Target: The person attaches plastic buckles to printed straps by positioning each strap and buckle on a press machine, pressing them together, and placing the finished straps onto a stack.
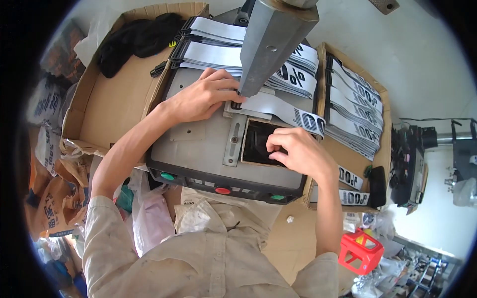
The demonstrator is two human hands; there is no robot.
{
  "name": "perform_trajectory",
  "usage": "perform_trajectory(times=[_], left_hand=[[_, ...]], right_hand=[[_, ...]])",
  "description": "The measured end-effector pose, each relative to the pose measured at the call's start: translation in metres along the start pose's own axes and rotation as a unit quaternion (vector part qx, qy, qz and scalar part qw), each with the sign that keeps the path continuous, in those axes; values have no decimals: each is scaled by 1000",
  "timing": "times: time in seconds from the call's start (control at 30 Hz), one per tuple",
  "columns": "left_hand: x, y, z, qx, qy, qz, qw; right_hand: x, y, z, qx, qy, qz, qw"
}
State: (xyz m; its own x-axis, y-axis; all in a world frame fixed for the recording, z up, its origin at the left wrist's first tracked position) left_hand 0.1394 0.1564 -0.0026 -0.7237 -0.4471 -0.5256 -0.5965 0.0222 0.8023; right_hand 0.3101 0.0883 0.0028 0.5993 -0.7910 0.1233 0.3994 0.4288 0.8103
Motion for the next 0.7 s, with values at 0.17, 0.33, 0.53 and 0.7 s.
perform_trajectory(times=[0.17, 0.33, 0.53, 0.7], left_hand=[[3, 0, -2, -4, -19, -13, 1000], [3, -1, -1, -25, -17, -2, 1000], [-2, 0, -2, -5, 1, 17, 1000], [-7, 0, -3, 0, 6, 25, 1000]], right_hand=[[-4, 15, 11, -20, -7, 3, 1000], [-14, 30, 12, -11, -22, 35, 999], [-42, 52, 6, -64, -44, -75, 994], [-73, 25, -33, -325, -84, -199, 921]])
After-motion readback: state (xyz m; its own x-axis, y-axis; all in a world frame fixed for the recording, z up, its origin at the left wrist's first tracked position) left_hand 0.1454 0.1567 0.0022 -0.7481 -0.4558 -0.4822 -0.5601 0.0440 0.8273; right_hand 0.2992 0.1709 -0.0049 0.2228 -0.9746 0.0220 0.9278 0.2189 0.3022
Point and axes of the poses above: each hand's wrist, its own x-axis away from the middle knuckle, its own y-axis out of the back of the hand, z = x × y, the point moved 9 cm from there along -x, towards the middle knuckle, and after that the axes turned 4 degrees about -z, right-handed, at the moved point
